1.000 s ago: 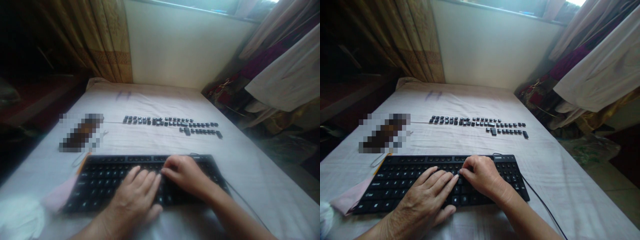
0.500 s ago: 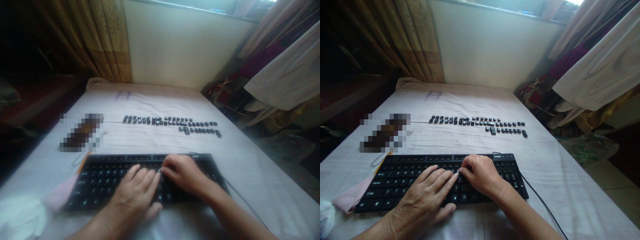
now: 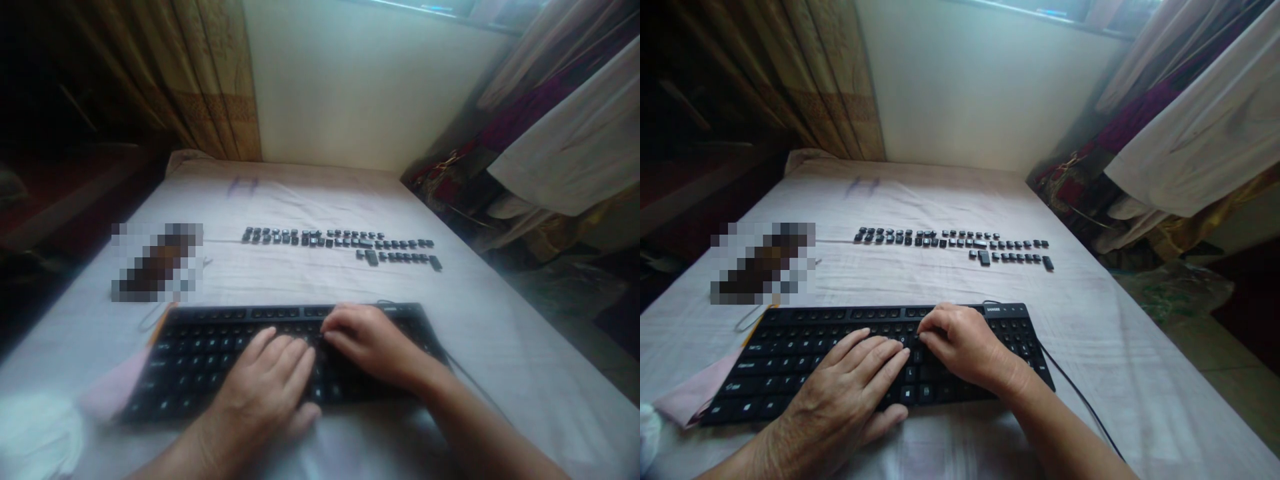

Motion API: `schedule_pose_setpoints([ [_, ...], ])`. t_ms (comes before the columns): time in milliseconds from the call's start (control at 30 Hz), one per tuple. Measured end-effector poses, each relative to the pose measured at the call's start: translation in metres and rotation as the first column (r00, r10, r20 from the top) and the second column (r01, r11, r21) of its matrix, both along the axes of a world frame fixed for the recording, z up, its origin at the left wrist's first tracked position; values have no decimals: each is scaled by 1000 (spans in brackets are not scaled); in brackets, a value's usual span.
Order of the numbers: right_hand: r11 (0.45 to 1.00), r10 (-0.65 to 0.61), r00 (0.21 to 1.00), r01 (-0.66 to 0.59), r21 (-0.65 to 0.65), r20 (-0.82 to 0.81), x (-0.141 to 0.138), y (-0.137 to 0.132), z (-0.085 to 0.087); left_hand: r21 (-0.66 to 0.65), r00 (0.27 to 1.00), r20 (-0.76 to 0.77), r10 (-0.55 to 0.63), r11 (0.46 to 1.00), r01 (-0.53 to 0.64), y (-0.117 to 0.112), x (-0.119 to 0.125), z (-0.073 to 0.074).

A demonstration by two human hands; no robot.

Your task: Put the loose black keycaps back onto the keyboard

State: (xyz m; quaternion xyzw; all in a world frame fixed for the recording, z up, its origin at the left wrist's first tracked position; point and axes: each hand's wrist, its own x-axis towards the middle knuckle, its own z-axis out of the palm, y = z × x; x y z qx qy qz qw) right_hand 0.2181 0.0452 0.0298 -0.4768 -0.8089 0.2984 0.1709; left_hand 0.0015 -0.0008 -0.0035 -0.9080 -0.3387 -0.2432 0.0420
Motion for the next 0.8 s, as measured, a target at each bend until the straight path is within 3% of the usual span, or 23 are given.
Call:
schedule_pose_setpoints([
  [800, 977, -186, 975, 197, -86, 118, -16, -7, 9, -46, 1000, -10, -6, 999, 5, -1, -1, -2],
])
